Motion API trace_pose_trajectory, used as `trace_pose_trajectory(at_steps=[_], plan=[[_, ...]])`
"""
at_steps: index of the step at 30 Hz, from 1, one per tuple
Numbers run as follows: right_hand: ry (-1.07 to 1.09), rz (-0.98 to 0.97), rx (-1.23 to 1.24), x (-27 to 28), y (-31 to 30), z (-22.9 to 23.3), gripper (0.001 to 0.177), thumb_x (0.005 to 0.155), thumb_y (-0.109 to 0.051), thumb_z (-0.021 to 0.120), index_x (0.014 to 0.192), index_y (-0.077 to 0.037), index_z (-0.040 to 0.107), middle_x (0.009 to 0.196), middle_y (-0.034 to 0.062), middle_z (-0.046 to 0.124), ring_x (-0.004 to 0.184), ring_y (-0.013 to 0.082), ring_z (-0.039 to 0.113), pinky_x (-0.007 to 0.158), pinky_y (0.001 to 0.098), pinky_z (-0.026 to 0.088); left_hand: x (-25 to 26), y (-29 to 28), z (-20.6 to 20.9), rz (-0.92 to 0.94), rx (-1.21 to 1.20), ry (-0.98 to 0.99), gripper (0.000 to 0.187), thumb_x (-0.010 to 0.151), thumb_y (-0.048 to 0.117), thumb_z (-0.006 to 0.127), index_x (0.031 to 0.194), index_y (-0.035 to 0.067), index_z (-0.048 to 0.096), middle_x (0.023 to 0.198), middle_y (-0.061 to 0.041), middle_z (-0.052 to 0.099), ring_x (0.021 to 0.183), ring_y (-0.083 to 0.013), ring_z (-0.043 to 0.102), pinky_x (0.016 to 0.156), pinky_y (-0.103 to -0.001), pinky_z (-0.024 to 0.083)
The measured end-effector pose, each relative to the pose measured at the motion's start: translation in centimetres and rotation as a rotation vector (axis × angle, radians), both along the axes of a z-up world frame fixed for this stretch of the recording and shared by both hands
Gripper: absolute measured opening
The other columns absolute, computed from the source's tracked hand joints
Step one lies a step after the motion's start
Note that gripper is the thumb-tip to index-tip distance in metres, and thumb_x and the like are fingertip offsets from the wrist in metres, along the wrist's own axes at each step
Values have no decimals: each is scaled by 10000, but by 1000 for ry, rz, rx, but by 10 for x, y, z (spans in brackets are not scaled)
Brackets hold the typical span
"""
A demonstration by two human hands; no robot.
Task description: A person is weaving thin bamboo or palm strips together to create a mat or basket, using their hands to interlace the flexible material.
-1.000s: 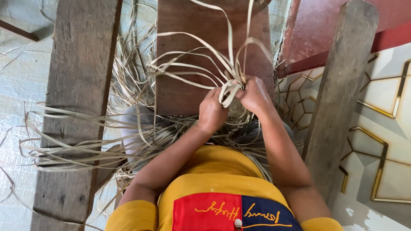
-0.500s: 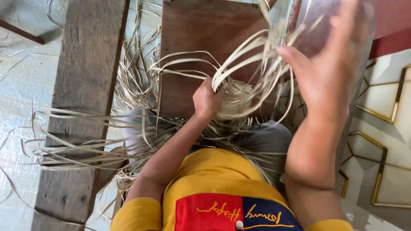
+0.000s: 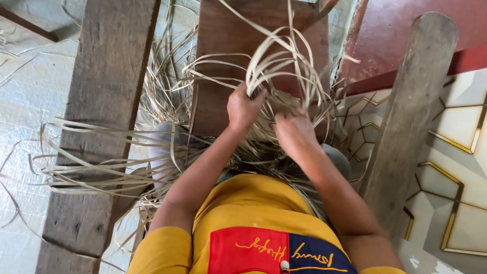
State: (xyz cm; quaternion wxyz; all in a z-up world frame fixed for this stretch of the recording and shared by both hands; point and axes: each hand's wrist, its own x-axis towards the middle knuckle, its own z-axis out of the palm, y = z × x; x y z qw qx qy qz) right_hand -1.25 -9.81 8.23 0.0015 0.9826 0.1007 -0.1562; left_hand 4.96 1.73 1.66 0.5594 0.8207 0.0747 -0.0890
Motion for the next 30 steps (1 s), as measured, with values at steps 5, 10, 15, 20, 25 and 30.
trace_pose_trajectory(at_steps=[5,10,15,20,25,30], plan=[[236,-140,40,-20,-15,-40,102,851,17,500,886,-31,583,625,90,612,468,207,548,539,347,463,81,40,9,232,-262,-184,216,747,-61,546,950,4,579,906,-112,630,812,-194,606,720,-249,549],[356,-430,366,-39,-45,-67,249,959,-296,381,907,-72,477,669,135,470,507,293,348,514,484,254,132,121,52,565,-763,-525,186,658,-58,548,602,116,579,496,11,444,444,-101,365,386,-271,305],[308,-940,815,-24,-51,-6,332,929,-290,387,1053,-88,619,932,87,645,753,154,580,649,208,506,82,145,107,323,-859,-242,557,674,363,735,1071,11,566,909,-52,576,927,-193,628,929,-275,532],[106,-841,902,-7,-74,-2,171,882,-96,541,995,4,620,878,168,649,787,218,643,731,302,536,15,142,37,349,-587,-445,741,909,287,740,1360,17,218,1374,-226,210,1280,-372,283,1083,-523,282],[-50,-513,806,33,-57,0,141,814,-77,641,951,-82,678,827,130,662,792,239,647,691,338,535,-42,83,34,224,-161,-320,502,769,33,699,1173,-90,428,1079,-321,458,1028,-520,470,860,-585,413],[-46,-286,468,72,-39,-36,67,783,-234,620,800,-200,676,796,31,642,802,276,609,708,403,502,-51,51,-23,-99,-102,131,591,609,376,796,1081,90,586,942,-96,596,936,-251,592,850,-370,496]])
